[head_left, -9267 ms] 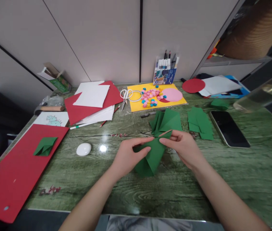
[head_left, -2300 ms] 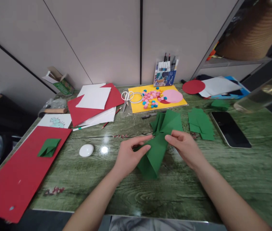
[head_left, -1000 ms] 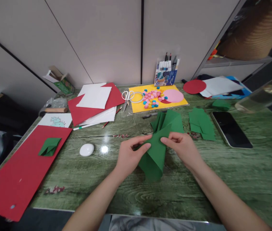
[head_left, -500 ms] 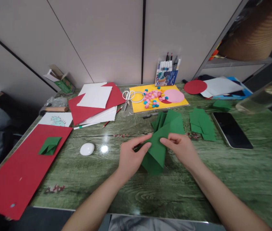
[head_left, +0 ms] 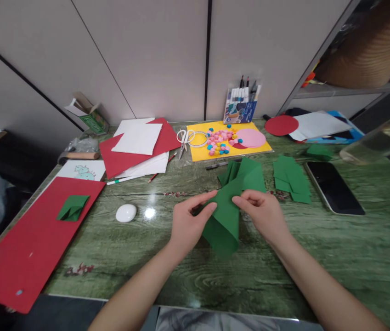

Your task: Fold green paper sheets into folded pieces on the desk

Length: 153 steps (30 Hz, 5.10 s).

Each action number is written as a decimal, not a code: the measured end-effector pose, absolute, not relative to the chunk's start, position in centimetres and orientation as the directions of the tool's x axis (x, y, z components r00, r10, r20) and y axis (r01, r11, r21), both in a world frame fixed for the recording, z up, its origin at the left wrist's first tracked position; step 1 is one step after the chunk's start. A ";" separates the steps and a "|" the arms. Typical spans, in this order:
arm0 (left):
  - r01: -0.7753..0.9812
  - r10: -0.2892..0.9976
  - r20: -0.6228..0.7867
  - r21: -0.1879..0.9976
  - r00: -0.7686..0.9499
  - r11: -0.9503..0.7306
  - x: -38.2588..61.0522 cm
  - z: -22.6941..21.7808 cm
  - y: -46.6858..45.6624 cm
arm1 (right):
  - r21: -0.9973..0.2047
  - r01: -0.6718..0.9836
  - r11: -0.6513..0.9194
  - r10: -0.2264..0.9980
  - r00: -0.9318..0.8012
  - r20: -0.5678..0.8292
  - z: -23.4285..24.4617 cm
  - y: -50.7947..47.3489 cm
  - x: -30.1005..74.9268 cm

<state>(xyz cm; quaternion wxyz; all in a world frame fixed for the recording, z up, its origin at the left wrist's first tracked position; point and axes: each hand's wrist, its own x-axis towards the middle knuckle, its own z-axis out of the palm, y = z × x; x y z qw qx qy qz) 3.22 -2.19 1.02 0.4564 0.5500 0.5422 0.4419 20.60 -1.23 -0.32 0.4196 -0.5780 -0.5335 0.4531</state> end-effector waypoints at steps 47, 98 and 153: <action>0.228 0.935 0.178 0.940 0.308 -0.254 3.0 1.1 -2.0 | -0.977 -0.195 0.086 0.983 0.178 0.051 0.3 -0.8 21.9; 0.258 0.875 0.008 0.954 0.484 -0.151 2.5 1.7 -1.5 | -0.849 -0.441 -0.292 0.946 -0.003 -0.323 -0.3 -0.5 21.3; 0.245 0.960 0.077 0.959 0.269 -0.146 2.5 1.4 -1.7 | -0.985 0.040 -0.165 0.969 -0.182 -0.170 -0.4 -0.4 22.3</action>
